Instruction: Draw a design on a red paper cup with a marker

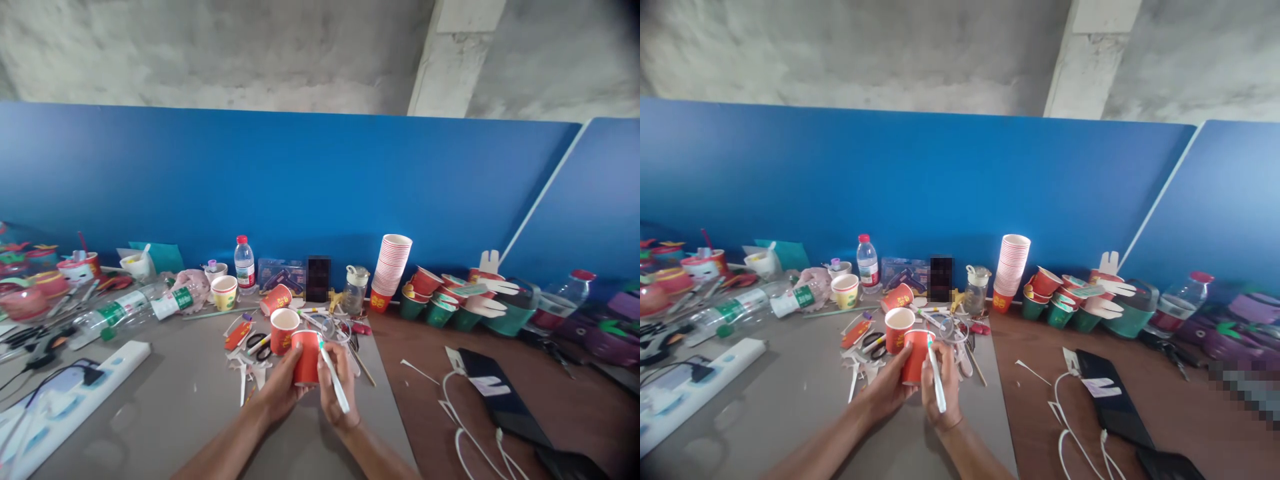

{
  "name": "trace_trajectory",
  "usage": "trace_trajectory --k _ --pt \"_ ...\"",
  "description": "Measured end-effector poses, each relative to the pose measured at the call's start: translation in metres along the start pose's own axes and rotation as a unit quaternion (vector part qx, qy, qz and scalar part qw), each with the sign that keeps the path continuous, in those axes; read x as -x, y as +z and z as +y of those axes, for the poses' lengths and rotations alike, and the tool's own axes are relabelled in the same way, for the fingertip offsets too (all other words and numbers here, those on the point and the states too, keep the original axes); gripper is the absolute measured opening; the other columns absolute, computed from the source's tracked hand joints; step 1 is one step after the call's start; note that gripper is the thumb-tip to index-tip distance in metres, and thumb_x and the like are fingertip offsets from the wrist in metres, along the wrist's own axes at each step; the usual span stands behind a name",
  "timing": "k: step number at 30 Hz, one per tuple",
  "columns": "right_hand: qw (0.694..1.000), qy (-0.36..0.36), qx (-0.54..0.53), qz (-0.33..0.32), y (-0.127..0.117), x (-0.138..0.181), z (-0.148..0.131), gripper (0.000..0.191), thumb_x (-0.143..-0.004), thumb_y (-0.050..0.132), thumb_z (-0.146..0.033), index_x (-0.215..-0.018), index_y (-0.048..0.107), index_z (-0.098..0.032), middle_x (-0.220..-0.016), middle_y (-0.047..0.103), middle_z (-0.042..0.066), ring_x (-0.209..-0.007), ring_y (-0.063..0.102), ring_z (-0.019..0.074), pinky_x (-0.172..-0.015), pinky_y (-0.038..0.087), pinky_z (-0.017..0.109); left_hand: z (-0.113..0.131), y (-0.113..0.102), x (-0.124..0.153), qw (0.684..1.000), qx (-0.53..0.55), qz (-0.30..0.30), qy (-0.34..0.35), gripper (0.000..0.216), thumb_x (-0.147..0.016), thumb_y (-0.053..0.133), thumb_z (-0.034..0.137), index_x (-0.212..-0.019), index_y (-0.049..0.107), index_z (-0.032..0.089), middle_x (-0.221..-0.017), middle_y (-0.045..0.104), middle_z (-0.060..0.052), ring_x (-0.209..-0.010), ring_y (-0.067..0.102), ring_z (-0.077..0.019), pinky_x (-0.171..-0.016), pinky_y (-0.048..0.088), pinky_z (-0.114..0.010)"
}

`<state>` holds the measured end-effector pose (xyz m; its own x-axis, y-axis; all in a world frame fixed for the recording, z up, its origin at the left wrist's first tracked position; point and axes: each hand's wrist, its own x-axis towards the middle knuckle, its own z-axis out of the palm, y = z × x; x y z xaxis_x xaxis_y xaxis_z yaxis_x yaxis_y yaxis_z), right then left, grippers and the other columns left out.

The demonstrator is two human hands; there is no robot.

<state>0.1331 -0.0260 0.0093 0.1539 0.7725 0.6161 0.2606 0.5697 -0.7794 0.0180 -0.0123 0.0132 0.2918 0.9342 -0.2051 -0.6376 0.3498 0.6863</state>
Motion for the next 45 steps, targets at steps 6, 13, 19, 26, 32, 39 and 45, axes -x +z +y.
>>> trace_trajectory --k 6,13,19,26,32,39,45 --pt "1.000 -0.010 -0.005 -0.026 -0.002 0.000 0.000 0.020 -0.084 0.046 -0.034 -0.095 0.054 -0.020 -0.080 0.055 0.003 -0.068 0.051 0.0160 -0.062 0.043 0.028 0.001 0.001 0.002 1.000 0.001 -0.007 -0.009 0.039 -0.079 0.059 0.039 -0.109 0.056 0.015 -0.090 0.068 -0.008 -0.081 0.065 -0.0192 -0.062 0.048 -0.023" --pt "1.000 -0.010 -0.006 -0.006 -0.002 -0.001 0.000 0.020 -0.084 0.046 -0.033 -0.093 0.056 -0.019 -0.080 0.058 0.003 -0.071 0.053 0.0161 -0.064 0.043 0.027 0.001 0.002 0.003 1.000 0.012 -0.023 0.003 0.036 -0.077 0.062 0.035 -0.106 0.058 0.014 -0.094 0.068 -0.009 -0.088 0.063 -0.0210 -0.073 0.049 -0.027" --pt "1.000 -0.022 0.004 -0.003 -0.003 -0.004 -0.002 0.017 -0.084 0.046 -0.030 -0.092 0.057 -0.019 -0.080 0.060 0.002 -0.072 0.055 0.0163 -0.065 0.043 0.028 0.000 0.002 0.002 1.000 0.015 -0.012 -0.002 0.035 -0.077 0.063 0.035 -0.105 0.058 0.015 -0.092 0.068 -0.008 -0.087 0.064 -0.0203 -0.069 0.050 -0.025" --pt "0.999 -0.033 0.017 -0.014 -0.007 -0.006 -0.005 0.023 -0.086 0.041 -0.035 -0.077 0.055 -0.020 -0.068 0.053 0.000 -0.063 0.049 0.0153 -0.059 0.038 0.027 0.001 0.004 0.003 0.999 0.030 -0.035 0.004 0.031 -0.077 0.063 0.035 -0.100 0.060 0.013 -0.089 0.068 -0.008 -0.089 0.063 -0.0204 -0.074 0.049 -0.026" --pt "0.998 0.011 -0.056 -0.033 -0.012 -0.011 -0.012 0.044 -0.087 0.033 -0.048 -0.057 0.048 -0.019 -0.057 0.047 0.000 -0.057 0.045 0.0149 -0.055 0.036 0.027 -0.003 -0.003 0.000 0.999 0.014 -0.046 0.020 0.034 -0.078 0.060 0.039 -0.104 0.058 0.015 -0.095 0.066 -0.008 -0.090 0.062 -0.0217 -0.076 0.048 -0.030" --pt "0.993 0.076 -0.087 0.019 -0.016 -0.017 -0.004 0.033 -0.084 0.043 -0.046 -0.075 0.056 -0.018 -0.052 0.043 -0.003 -0.049 0.042 0.0122 -0.047 0.034 0.024 -0.002 -0.002 -0.001 1.000 0.013 -0.015 -0.002 0.034 -0.078 0.061 0.037 -0.103 0.057 0.015 -0.085 0.066 -0.007 -0.074 0.063 -0.0172 -0.066 0.049 -0.027" --pt "0.990 0.111 -0.091 0.010 -0.016 -0.020 0.003 0.034 -0.080 0.046 -0.047 -0.065 0.056 -0.018 -0.049 0.041 -0.003 -0.045 0.038 0.0119 -0.044 0.033 0.024 0.001 0.000 0.000 1.000 0.015 -0.006 -0.013 0.034 -0.078 0.060 0.038 -0.101 0.058 0.014 -0.079 0.065 -0.006 -0.070 0.063 -0.0173 -0.065 0.050 -0.029"
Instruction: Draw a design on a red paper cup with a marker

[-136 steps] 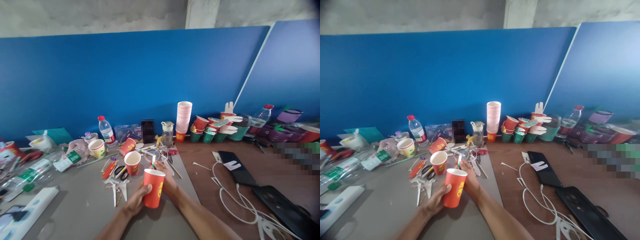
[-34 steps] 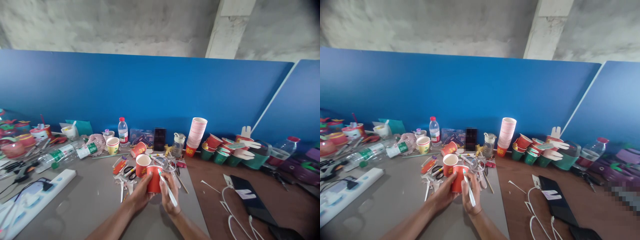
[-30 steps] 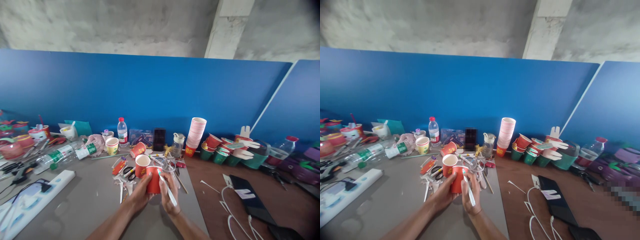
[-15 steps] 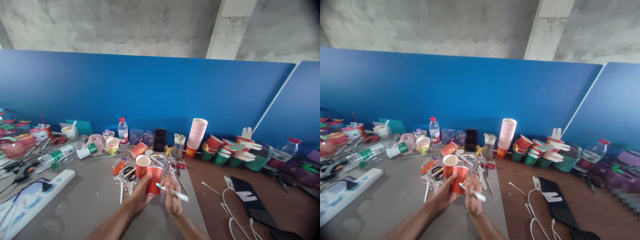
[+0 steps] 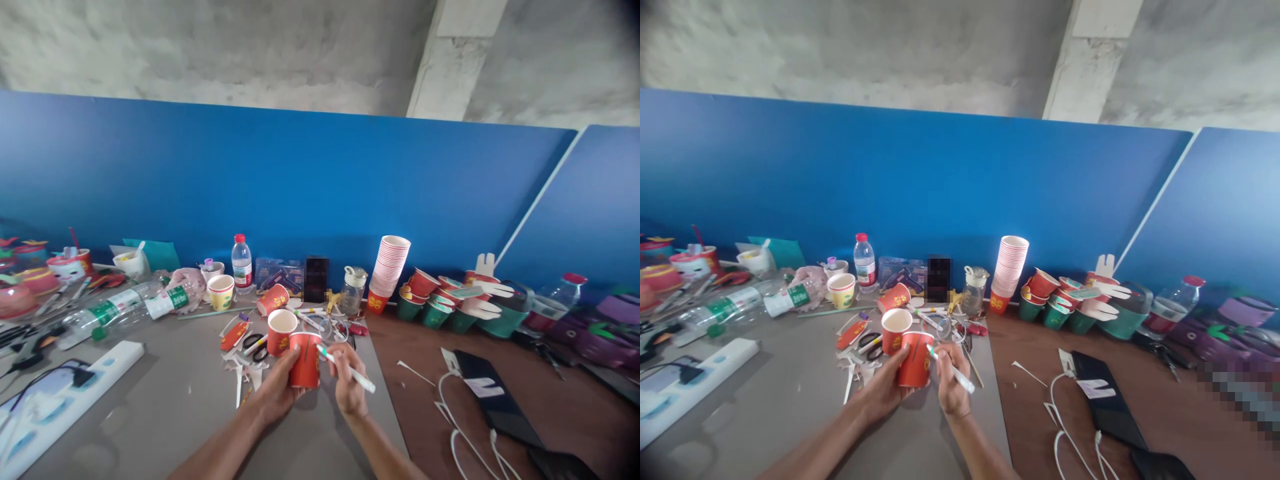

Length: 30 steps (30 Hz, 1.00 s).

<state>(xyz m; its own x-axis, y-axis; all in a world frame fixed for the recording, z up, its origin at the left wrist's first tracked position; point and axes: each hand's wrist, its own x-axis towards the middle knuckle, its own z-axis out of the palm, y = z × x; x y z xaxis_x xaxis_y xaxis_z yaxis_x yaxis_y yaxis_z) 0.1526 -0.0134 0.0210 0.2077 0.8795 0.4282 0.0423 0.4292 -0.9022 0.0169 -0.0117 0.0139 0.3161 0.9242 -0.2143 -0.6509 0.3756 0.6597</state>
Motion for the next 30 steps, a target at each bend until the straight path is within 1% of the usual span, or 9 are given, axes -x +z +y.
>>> trace_trajectory --k 2,4,7,12,15,18,21,25,30 --pt "0.999 0.023 -0.032 0.001 0.000 -0.002 0.001 0.037 -0.078 0.047 -0.047 -0.055 0.050 -0.019 -0.049 0.042 -0.003 -0.044 0.037 0.0111 -0.041 0.030 0.023 0.000 -0.001 0.000 1.000 0.008 -0.009 -0.006 0.032 -0.079 0.060 0.039 -0.097 0.059 0.013 -0.078 0.065 -0.007 -0.070 0.063 -0.0178 -0.068 0.050 -0.031" --pt "0.996 0.035 -0.075 0.016 0.000 -0.003 0.004 0.038 -0.077 0.049 -0.046 -0.052 0.048 -0.018 -0.050 0.044 -0.002 -0.044 0.037 0.0105 -0.039 0.028 0.021 0.000 -0.002 -0.001 1.000 0.015 -0.017 -0.011 0.032 -0.078 0.060 0.040 -0.095 0.059 0.012 -0.078 0.065 -0.007 -0.070 0.063 -0.0179 -0.069 0.050 -0.031" --pt "0.992 0.032 -0.110 0.045 0.000 -0.006 0.010 0.035 -0.079 0.048 -0.045 -0.059 0.054 -0.017 -0.047 0.041 -0.003 -0.042 0.035 0.0096 -0.040 0.028 0.021 -0.001 -0.003 -0.001 1.000 0.018 -0.014 -0.009 0.034 -0.076 0.063 0.038 -0.097 0.058 0.012 -0.077 0.065 -0.006 -0.067 0.063 -0.0170 -0.067 0.049 -0.030" --pt "0.997 0.010 -0.081 0.016 -0.002 -0.009 0.016 0.033 -0.081 0.047 -0.045 -0.074 0.060 -0.015 -0.048 0.046 -0.003 -0.047 0.043 0.0116 -0.047 0.034 0.022 -0.001 -0.003 -0.002 0.999 0.022 0.025 -0.006 0.033 -0.075 0.065 0.036 -0.097 0.058 0.012 -0.073 0.066 -0.005 -0.061 0.062 -0.0155 -0.061 0.048 -0.028" --pt "0.997 0.022 -0.075 0.014 -0.002 -0.008 0.015 0.034 -0.080 0.049 -0.045 -0.066 0.059 -0.016 -0.044 0.042 -0.004 -0.043 0.039 0.0104 -0.043 0.031 0.021 0.000 -0.004 -0.003 0.999 0.031 0.026 -0.012 0.030 -0.077 0.062 0.035 -0.094 0.059 0.011 -0.076 0.067 -0.007 -0.063 0.063 -0.0166 -0.064 0.048 -0.029" --pt "0.993 0.052 -0.096 0.044 -0.001 -0.009 0.012 0.038 -0.078 0.049 -0.045 -0.053 0.051 -0.017 -0.049 0.045 -0.002 -0.043 0.039 0.0098 -0.040 0.030 0.020 0.001 -0.005 -0.004 0.999 0.042 0.021 -0.023 0.030 -0.078 0.060 0.037 -0.094 0.059 0.011 -0.080 0.068 -0.007 -0.064 0.063 -0.0157 -0.064 0.049 -0.028" --pt "0.989 0.064 -0.118 0.067 -0.001 -0.010 0.011 0.038 -0.078 0.048 -0.047 -0.054 0.050 -0.017 -0.052 0.047 -0.002 -0.045 0.042 0.0103 -0.041 0.031 0.020 0.001 -0.005 -0.005 0.999 0.043 -0.002 -0.028 0.033 -0.078 0.060 0.038 -0.096 0.060 0.011 -0.077 0.068 -0.006 -0.060 0.062 -0.0144 -0.059 0.047 -0.025" --pt "0.992 0.047 -0.113 0.035 -0.002 -0.012 0.015 0.036 -0.079 0.048 -0.048 -0.065 0.057 -0.016 -0.045 0.043 -0.004 -0.042 0.039 0.0106 -0.043 0.032 0.022 0.002 -0.002 -0.002 0.998 0.034 -0.044 -0.020 0.034 -0.077 0.061 0.038 -0.098 0.060 0.011 -0.078 0.068 -0.007 -0.063 0.063 -0.0159 -0.059 0.046 -0.025" --pt "0.988 0.069 -0.137 0.011 -0.002 -0.010 0.018 0.034 -0.079 0.049 -0.042 -0.056 0.052 -0.017 -0.044 0.039 -0.006 -0.039 0.031 0.0080 -0.041 0.024 0.021 0.001 0.000 -0.001 0.999 0.023 -0.015 -0.027 0.038 -0.078 0.058 0.046 -0.095 0.060 0.012 -0.074 0.067 -0.007 -0.061 0.063 -0.0161 -0.058 0.046 -0.025"
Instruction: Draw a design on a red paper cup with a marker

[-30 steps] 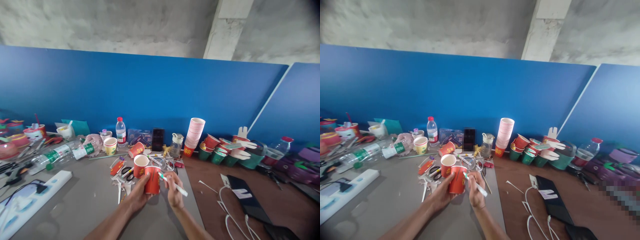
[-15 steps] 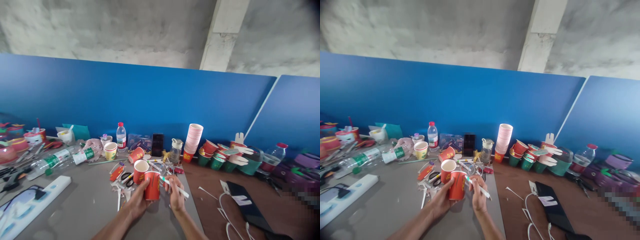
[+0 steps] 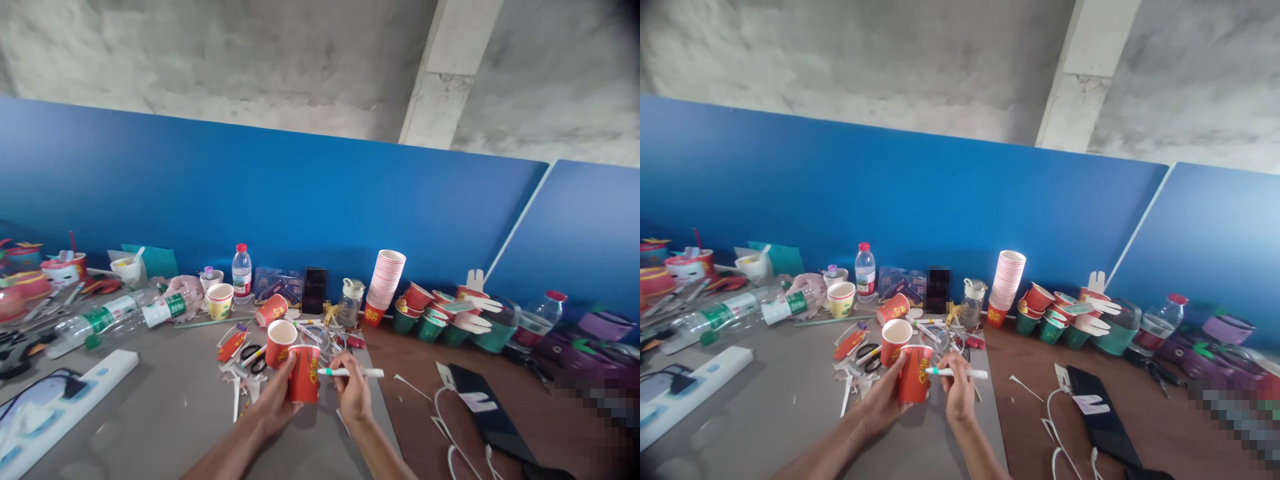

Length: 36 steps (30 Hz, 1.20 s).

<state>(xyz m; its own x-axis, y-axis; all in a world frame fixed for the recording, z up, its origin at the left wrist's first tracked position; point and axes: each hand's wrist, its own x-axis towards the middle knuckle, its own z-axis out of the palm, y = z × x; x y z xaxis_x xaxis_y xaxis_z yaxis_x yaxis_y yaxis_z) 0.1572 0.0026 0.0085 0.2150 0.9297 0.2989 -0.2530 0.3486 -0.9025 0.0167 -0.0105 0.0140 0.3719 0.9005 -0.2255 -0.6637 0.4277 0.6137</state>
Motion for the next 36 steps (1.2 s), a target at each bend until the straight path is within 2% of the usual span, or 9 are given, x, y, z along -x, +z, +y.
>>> trace_trajectory --k 5,10,13,16,20,22,25,30,36 --pt "1.000 0.000 -0.008 -0.002 0.002 0.000 -0.005 0.033 -0.081 0.047 -0.043 -0.061 0.054 -0.018 -0.043 0.039 -0.006 -0.043 0.036 0.0101 -0.046 0.030 0.022 0.000 -0.001 -0.002 1.000 0.011 0.019 0.003 0.037 -0.079 0.056 0.047 -0.092 0.059 0.012 -0.070 0.066 -0.005 -0.058 0.063 -0.0156 -0.056 0.047 -0.025" --pt "0.999 0.037 0.006 -0.016 0.004 0.000 -0.007 0.036 -0.077 0.050 -0.046 -0.054 0.052 -0.018 -0.040 0.035 -0.006 -0.039 0.027 0.0082 -0.041 0.020 0.021 0.002 -0.001 -0.002 1.000 0.010 0.023 -0.003 0.039 -0.079 0.055 0.048 -0.095 0.057 0.013 -0.073 0.067 -0.006 -0.060 0.064 -0.0171 -0.058 0.049 -0.027" --pt "0.999 0.041 -0.011 0.007 0.004 -0.001 -0.007 0.036 -0.076 0.051 -0.046 -0.054 0.052 -0.018 -0.041 0.037 -0.005 -0.040 0.029 0.0087 -0.043 0.022 0.022 0.003 0.000 -0.001 0.999 0.006 0.037 0.002 0.039 -0.080 0.055 0.048 -0.096 0.056 0.012 -0.073 0.067 -0.006 -0.060 0.064 -0.0172 -0.058 0.050 -0.027" --pt "0.999 0.034 -0.008 -0.011 0.003 -0.004 -0.008 0.033 -0.076 0.052 -0.046 -0.061 0.057 -0.018 -0.039 0.039 -0.005 -0.041 0.033 0.0099 -0.045 0.025 0.023 0.004 0.004 0.002 0.999 -0.003 0.052 0.000 0.040 -0.081 0.053 0.047 -0.097 0.056 0.010 -0.072 0.067 -0.007 -0.060 0.064 -0.0183 -0.058 0.050 -0.028" --pt "0.998 0.065 -0.008 -0.017 0.003 -0.006 -0.010 0.036 -0.074 0.052 -0.046 -0.052 0.052 -0.018 -0.042 0.039 -0.005 -0.038 0.026 0.0075 -0.042 0.018 0.023 0.005 0.006 0.002 0.999 0.007 0.046 0.001 0.038 -0.080 0.056 0.045 -0.097 0.056 0.011 -0.072 0.067 -0.007 -0.063 0.065 -0.0199 -0.057 0.049 -0.028" --pt "0.998 0.059 -0.017 -0.004 0.003 -0.007 -0.010 0.037 -0.075 0.050 -0.047 -0.051 0.051 -0.019 -0.042 0.038 -0.005 -0.038 0.028 0.0084 -0.042 0.020 0.023 0.004 0.004 0.001 0.999 0.011 0.050 0.005 0.037 -0.079 0.057 0.044 -0.096 0.056 0.012 -0.072 0.067 -0.007 -0.062 0.065 -0.0192 -0.056 0.049 -0.028" --pt "0.999 0.036 -0.014 -0.012 0.002 -0.009 -0.010 0.035 -0.076 0.049 -0.048 -0.057 0.054 -0.020 -0.039 0.038 -0.005 -0.040 0.033 0.0107 -0.045 0.025 0.024 0.004 0.000 0.000 0.998 0.018 0.052 0.013 0.037 -0.079 0.058 0.044 -0.097 0.056 0.012 -0.074 0.068 -0.007 -0.065 0.065 -0.0197 -0.062 0.050 -0.031" --pt "0.996 0.082 -0.004 -0.045 0.001 -0.010 -0.009 0.037 -0.071 0.054 -0.048 -0.050 0.050 -0.019 -0.041 0.038 -0.005 -0.036 0.023 0.0074 -0.040 0.015 0.024 0.006 0.001 0.002 0.998 0.026 0.052 -0.003 0.040 -0.079 0.057 0.045 -0.103 0.055 0.013 -0.079 0.068 -0.008 -0.075 0.067 -0.0232 -0.072 0.050 -0.036" --pt "0.998 0.053 -0.018 -0.039 -0.003 -0.014 -0.006 0.032 -0.073 0.054 -0.048 -0.057 0.055 -0.020 -0.040 0.039 -0.005 -0.039 0.030 0.0099 -0.043 0.021 0.025 0.008 0.002 0.003 0.998 0.034 0.048 -0.003 0.044 -0.080 0.056 0.043 -0.113 0.051 0.013 -0.087 0.069 -0.010 -0.078 0.066 -0.0246 -0.074 0.050 -0.039"
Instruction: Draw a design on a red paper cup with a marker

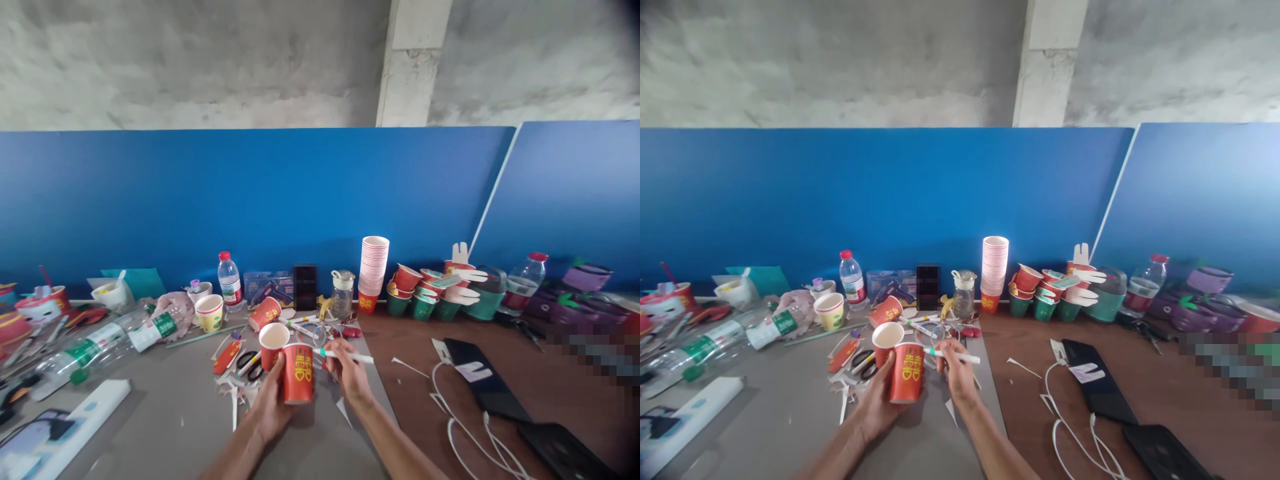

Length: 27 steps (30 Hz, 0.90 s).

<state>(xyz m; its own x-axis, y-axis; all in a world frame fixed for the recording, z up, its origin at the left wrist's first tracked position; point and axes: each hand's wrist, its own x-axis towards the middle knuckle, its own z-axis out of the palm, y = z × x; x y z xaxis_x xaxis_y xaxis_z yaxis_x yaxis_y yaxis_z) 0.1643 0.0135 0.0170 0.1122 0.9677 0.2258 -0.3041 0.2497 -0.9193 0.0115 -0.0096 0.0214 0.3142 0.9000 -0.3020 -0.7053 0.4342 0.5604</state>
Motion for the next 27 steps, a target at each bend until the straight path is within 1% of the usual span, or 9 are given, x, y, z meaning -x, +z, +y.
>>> trace_trajectory --k 3,4,8,13,14,17,19,24,27 --pt "0.998 0.047 -0.002 -0.045 -0.001 0.000 0.001 0.034 -0.071 0.055 -0.048 -0.053 0.053 -0.019 -0.040 0.037 -0.005 -0.036 0.024 0.0075 -0.041 0.015 0.024 0.001 0.002 0.000 1.000 0.004 0.005 0.000 0.042 -0.081 0.055 0.043 -0.110 0.053 0.013 -0.085 0.069 -0.010 -0.077 0.067 -0.0242 -0.074 0.050 -0.038" --pt "0.998 0.049 -0.008 -0.048 0.000 0.000 0.001 0.034 -0.071 0.055 -0.047 -0.053 0.053 -0.019 -0.040 0.037 -0.005 -0.037 0.024 0.0075 -0.042 0.015 0.024 0.001 0.004 0.001 1.000 0.005 0.006 0.002 0.041 -0.081 0.055 0.043 -0.108 0.054 0.013 -0.084 0.069 -0.009 -0.077 0.067 -0.0241 -0.074 0.050 -0.038" --pt "0.999 0.011 -0.023 -0.024 0.000 -0.001 0.000 0.028 -0.073 0.053 -0.045 -0.061 0.054 -0.020 -0.040 0.040 -0.005 -0.041 0.031 0.0098 -0.044 0.020 0.024 0.001 0.008 0.002 1.000 0.006 0.014 0.002 0.040 -0.082 0.052 0.045 -0.102 0.056 0.011 -0.079 0.068 -0.009 -0.074 0.067 -0.0236 -0.073 0.051 -0.038" --pt "0.995 0.061 -0.006 -0.077 0.000 -0.001 0.000 0.030 -0.068 0.055 -0.044 -0.053 0.052 -0.018 -0.039 0.037 -0.006 -0.037 0.024 0.0070 -0.042 0.016 0.023 0.001 0.003 0.000 1.000 0.011 0.020 -0.002 0.042 -0.082 0.053 0.044 -0.108 0.054 0.011 -0.075 0.068 -0.008 -0.068 0.066 -0.0225 -0.074 0.050 -0.039" --pt "0.995 0.061 -0.010 -0.074 0.000 -0.001 0.000 0.029 -0.068 0.056 -0.043 -0.054 0.052 -0.018 -0.040 0.038 -0.006 -0.037 0.025 0.0070 -0.042 0.016 0.023 0.002 0.001 -0.001 1.000 0.013 0.014 -0.005 0.043 -0.082 0.053 0.044 -0.109 0.054 0.011 -0.076 0.069 -0.009 -0.068 0.067 -0.0226 -0.074 0.050 -0.039" --pt "0.998 0.037 -0.029 -0.036 0.000 -0.001 0.001 0.027 -0.071 0.055 -0.043 -0.060 0.055 -0.019 -0.041 0.042 -0.005 -0.041 0.032 0.0093 -0.044 0.020 0.024 0.002 -0.003 -0.003 1.000 0.019 -0.006 -0.015 0.045 -0.081 0.052 0.046 -0.111 0.053 0.012 -0.079 0.069 -0.009 -0.069 0.067 -0.0225 -0.074 0.051 -0.039" --pt "0.999 0.026 -0.036 -0.024 0.001 -0.001 0.000 0.026 -0.070 0.055 -0.044 -0.062 0.055 -0.020 -0.042 0.044 -0.004 -0.043 0.035 0.0103 -0.045 0.023 0.024 0.003 -0.003 -0.003 1.000 0.019 -0.003 -0.016 0.045 -0.081 0.052 0.047 -0.110 0.053 0.012 -0.079 0.069 -0.008 -0.068 0.067 -0.0222 -0.073 0.051 -0.038" --pt "0.992 0.077 -0.054 -0.084 0.005 0.003 -0.004 0.026 -0.070 0.056 -0.040 -0.055 0.054 -0.018 -0.038 0.037 -0.006 -0.039 0.028 0.0080 -0.044 0.019 0.023 0.002 -0.005 -0.003 1.000 0.007 0.001 -0.003 0.038 -0.080 0.055 0.043 -0.105 0.055 0.014 -0.080 0.069 -0.008 -0.064 0.066 -0.0217 -0.071 0.051 -0.040" --pt "0.995 0.045 -0.061 -0.060 0.006 0.004 -0.006 0.023 -0.071 0.056 -0.038 -0.060 0.056 -0.018 -0.042 0.045 -0.004 -0.043 0.036 0.0094 -0.047 0.025 0.023 0.002 -0.005 -0.003 1.000 -0.001 0.004 -0.002 0.036 -0.081 0.054 0.042 -0.103 0.055 0.013 -0.080 0.068 -0.009 -0.068 0.066 -0.0231 -0.069 0.051 -0.039"
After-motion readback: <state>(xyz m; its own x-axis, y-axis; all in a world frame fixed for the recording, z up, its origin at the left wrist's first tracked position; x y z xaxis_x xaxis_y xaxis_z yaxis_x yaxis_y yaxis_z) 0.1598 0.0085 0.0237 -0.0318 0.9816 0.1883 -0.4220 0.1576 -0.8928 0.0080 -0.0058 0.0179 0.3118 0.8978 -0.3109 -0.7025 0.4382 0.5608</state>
